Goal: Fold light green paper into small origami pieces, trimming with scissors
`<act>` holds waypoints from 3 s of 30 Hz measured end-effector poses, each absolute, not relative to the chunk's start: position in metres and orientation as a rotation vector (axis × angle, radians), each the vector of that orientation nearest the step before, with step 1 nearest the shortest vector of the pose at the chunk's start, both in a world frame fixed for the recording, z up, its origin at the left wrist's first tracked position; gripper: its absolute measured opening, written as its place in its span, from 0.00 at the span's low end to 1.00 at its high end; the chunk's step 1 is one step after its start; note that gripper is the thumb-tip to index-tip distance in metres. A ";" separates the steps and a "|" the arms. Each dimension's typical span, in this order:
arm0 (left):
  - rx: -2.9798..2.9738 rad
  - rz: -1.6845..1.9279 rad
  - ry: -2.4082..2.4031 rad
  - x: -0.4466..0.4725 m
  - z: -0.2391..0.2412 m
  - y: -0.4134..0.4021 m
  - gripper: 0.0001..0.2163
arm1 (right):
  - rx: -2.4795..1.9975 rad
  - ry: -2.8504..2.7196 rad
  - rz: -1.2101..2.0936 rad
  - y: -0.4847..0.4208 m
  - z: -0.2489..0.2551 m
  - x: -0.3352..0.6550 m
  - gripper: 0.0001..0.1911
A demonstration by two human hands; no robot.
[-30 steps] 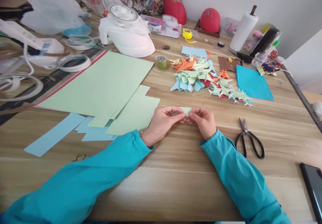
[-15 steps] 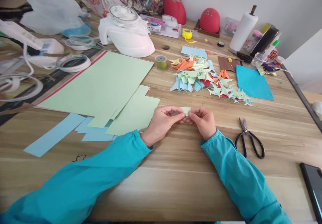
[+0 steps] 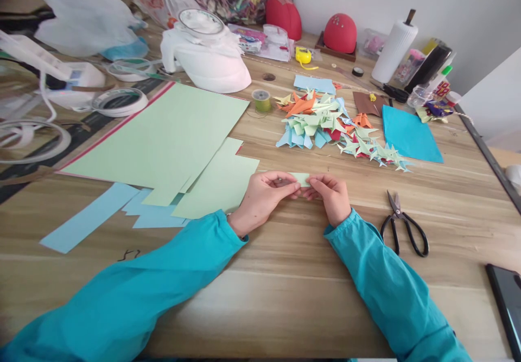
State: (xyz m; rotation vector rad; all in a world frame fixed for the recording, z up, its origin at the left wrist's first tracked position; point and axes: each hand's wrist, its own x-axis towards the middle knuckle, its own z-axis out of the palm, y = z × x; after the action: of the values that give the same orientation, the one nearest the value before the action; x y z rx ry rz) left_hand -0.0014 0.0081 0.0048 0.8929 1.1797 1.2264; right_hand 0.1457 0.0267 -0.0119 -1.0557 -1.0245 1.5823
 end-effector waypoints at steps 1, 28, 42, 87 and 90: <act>0.897 1.227 1.181 -0.001 0.005 0.008 0.08 | -1.054 -1.033 1.576 0.027 -0.012 0.146 0.10; 0.872 1.222 1.071 -0.004 -0.003 0.011 0.10 | -1.087 -1.137 1.403 0.027 -0.017 0.145 0.11; 0.982 1.188 1.136 -0.004 0.003 0.008 0.12 | -1.088 -1.236 1.341 0.024 -0.014 0.142 0.12; 0.875 1.180 1.000 -0.006 -0.003 0.012 0.12 | -1.049 -1.170 1.461 0.026 -0.016 0.145 0.15; 0.860 1.174 1.010 -0.006 -0.001 0.012 0.12 | -1.040 -1.186 1.471 0.027 -0.019 0.147 0.15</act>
State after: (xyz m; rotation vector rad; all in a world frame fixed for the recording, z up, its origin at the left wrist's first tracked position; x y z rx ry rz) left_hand -0.0063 0.0121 -0.0014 0.8601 1.0098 1.1739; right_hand 0.1468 0.0268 -0.0188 -1.0395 -1.1857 1.4711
